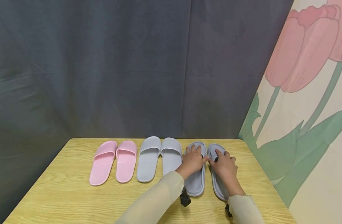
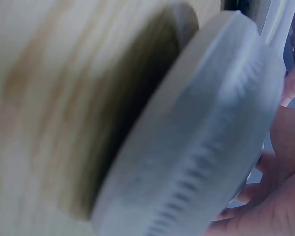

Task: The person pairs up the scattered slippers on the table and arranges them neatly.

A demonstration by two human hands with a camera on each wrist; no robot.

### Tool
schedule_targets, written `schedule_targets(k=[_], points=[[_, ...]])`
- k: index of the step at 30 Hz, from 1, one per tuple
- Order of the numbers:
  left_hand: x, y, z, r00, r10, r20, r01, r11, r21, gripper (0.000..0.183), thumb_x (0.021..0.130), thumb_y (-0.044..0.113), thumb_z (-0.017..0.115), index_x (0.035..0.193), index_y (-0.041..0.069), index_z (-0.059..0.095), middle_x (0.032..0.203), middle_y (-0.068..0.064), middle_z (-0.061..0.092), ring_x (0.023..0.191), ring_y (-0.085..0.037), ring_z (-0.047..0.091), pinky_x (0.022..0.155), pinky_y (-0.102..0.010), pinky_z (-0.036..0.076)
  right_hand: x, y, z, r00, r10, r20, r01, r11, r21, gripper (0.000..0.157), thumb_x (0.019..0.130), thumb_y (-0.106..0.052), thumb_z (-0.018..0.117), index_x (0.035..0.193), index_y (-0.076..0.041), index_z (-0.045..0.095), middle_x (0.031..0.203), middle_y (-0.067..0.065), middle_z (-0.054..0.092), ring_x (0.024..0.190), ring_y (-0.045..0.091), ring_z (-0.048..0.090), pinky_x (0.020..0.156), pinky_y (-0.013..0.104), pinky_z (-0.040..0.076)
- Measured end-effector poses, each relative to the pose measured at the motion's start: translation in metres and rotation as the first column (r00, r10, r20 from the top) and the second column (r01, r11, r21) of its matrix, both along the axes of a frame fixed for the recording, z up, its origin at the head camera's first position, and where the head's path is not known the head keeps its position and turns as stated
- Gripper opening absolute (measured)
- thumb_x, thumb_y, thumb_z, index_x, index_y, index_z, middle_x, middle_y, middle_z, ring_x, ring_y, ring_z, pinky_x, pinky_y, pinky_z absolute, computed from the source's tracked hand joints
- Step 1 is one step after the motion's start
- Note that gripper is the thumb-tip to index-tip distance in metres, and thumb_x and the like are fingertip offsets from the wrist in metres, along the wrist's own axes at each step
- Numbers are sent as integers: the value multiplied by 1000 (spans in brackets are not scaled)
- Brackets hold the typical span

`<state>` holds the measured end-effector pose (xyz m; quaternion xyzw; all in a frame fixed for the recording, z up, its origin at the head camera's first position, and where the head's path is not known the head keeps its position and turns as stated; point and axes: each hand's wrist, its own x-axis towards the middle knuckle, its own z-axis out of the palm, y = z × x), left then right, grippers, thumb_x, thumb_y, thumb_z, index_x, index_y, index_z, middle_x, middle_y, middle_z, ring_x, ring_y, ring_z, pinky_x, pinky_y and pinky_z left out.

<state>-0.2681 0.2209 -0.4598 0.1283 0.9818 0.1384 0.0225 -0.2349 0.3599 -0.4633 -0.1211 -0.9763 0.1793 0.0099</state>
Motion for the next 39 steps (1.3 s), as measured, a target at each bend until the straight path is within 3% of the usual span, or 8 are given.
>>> schedule_targets(k=[14,22,35,39], points=[[5,-1,3,1000,18,21,-19,1000,13,64,99,64,44,147,21,51,149,-4,47,139,-27,40,98,-51,49,1,-7,0,1000,11,12,-11,1000,1,71,97,-43,62,153,-6,40,150,37,29,126,66,32,90,77,37],[7,-3,4,1000,18,-10,-18,1000,1,62,101,62,44,145,20,53,141,-5,51,133,-28,44,99,-52,48,-1,-7,1,999,11,49,-12,1000,6,71,101,-49,52,155,-5,36,153,38,24,127,68,30,92,78,35],[1,-3,4,999,6,54,-5,1000,-15,69,102,64,36,156,22,39,162,-3,33,149,-30,27,112,-53,37,-5,-9,10,998,13,69,-15,999,33,68,102,-44,50,151,2,39,152,40,22,129,68,30,95,75,35],[1,-6,8,999,-6,39,6,1000,-16,70,101,65,36,155,21,42,161,-3,35,148,-29,30,111,-50,39,-4,-8,13,998,19,67,-21,999,34,68,102,-45,51,149,3,40,151,41,23,127,68,31,94,76,36]])
